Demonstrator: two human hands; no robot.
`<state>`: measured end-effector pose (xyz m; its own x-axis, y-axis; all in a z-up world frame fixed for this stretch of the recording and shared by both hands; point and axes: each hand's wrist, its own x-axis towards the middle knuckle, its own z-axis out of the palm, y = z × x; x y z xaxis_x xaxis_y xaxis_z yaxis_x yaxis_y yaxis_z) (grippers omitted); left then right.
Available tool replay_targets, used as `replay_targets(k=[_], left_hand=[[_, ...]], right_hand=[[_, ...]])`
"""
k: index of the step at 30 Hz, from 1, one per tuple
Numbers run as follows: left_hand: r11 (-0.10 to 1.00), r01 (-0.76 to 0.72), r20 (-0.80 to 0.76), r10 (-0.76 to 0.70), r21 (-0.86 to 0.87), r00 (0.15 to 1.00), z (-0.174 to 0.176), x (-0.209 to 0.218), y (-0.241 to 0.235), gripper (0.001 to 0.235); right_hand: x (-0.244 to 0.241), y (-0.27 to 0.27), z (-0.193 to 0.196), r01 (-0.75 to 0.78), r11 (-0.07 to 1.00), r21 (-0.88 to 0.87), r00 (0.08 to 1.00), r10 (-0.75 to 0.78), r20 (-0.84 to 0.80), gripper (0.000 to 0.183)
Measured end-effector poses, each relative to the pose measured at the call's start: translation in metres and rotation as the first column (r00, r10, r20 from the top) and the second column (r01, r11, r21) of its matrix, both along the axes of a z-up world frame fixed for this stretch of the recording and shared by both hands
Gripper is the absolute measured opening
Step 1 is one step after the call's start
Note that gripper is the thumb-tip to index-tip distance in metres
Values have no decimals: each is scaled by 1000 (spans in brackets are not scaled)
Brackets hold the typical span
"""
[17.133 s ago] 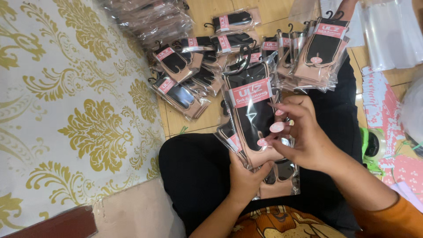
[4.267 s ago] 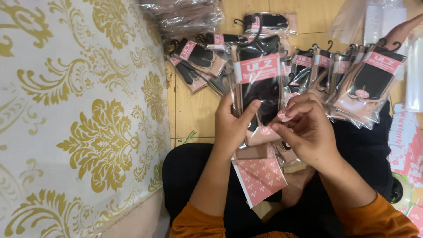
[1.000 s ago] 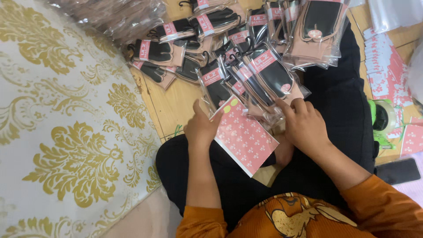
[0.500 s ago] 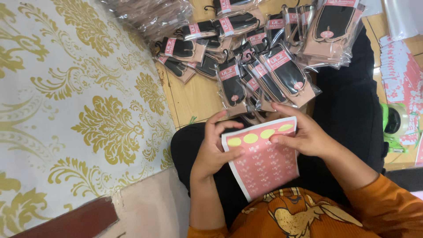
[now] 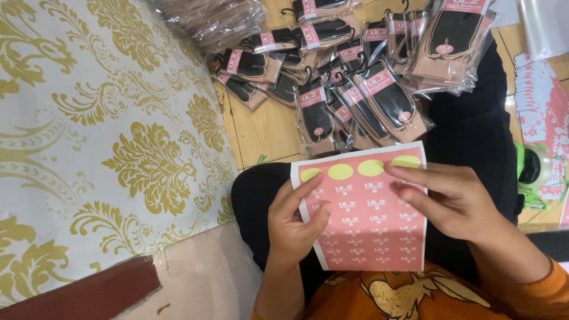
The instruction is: The person sits on the floor and applies round stickers to clear plastic packages containing socks. They peel stickers from a sheet and press them onto the packaging, then place the labeled packages into a pile.
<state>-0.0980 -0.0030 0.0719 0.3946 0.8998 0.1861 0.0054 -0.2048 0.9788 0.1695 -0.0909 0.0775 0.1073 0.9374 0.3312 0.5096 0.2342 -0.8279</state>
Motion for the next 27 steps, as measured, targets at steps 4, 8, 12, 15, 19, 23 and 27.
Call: replay_targets(k=[4,8,12,15,19,23,27], left_hand=[[954,-22,-203,86,298,975,-1,-10,-5,63],[767,37,-159,86,641,984,27,1,4,27],[740,-18,-170,177,673,969,35,4,4,10],[838,-14,-96,78,545,992,41,10,4,5],[984,-79,-14,82,162,997,22,18,-4,24],[990,-98,-138,112,106,984,-2,25,2,23],[992,-100,-123,110,81,986,-14,31,3,22]], right_hand=[[12,-4,17,-148,988,43,981,141,133,63],[9,8,41,-213,945,248,966,165,200,22],[16,2,47,-170,944,283,943,73,324,21],[17,1,47,-97,916,389,924,-62,377,12],[33,7,44,-258,796,547,735,-206,646,9],[7,12,32,-65,904,423,939,-88,332,10],[-5,19,19,-135,913,385,897,-53,439,27]])
